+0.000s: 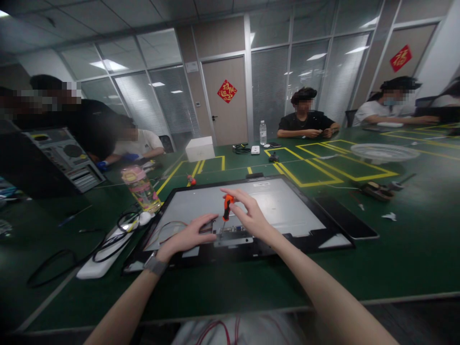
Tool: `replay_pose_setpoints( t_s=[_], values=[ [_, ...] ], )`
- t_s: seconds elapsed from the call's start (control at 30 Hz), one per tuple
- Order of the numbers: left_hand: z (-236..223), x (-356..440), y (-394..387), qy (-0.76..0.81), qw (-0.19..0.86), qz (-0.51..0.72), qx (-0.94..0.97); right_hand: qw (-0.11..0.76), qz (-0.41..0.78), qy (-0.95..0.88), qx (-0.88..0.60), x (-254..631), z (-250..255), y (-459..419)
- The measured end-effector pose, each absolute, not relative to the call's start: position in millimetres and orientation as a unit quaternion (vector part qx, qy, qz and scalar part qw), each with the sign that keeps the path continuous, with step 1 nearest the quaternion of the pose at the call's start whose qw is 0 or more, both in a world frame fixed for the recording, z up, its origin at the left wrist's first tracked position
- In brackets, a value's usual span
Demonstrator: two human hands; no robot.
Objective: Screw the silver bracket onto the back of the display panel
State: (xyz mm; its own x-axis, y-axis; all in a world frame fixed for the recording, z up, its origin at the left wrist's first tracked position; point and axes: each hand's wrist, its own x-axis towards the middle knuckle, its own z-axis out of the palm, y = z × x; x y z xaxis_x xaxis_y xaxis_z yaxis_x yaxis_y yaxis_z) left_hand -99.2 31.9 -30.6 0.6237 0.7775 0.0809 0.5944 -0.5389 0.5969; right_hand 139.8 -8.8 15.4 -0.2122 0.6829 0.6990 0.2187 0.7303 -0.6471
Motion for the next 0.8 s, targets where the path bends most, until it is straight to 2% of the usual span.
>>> replay_pose_setpoints(
  t_s=[0.1,0.27,0.47,0.67,0.8],
  values=[
    [-30.0,-98.9,32.1,0.397,0.265,0.171,0.862,0.552,0.232,-0.741,-0.303,138.7,14.4,-8.7],
    [-29.8,-98.9,32.1,0.399,0.268,0.166,0.861,0.568,0.164,-0.736,-0.330,137.8,14.3,-6.4],
    [-31.0,-99.3,32.1,0.405,0.272,0.170,0.856,0.542,0.232,-0.748,-0.304,137.6,12.3,-6.4],
    [-31.2,-99.5,32.4,0.403,0.270,0.170,0.858,0.552,0.173,-0.746,-0.329,137.2,13.0,-6.0],
    [-30.2,-99.2,32.2,0.398,0.271,0.169,0.860,0.540,0.263,-0.742,-0.298,136.7,12.5,-5.9]
  ],
)
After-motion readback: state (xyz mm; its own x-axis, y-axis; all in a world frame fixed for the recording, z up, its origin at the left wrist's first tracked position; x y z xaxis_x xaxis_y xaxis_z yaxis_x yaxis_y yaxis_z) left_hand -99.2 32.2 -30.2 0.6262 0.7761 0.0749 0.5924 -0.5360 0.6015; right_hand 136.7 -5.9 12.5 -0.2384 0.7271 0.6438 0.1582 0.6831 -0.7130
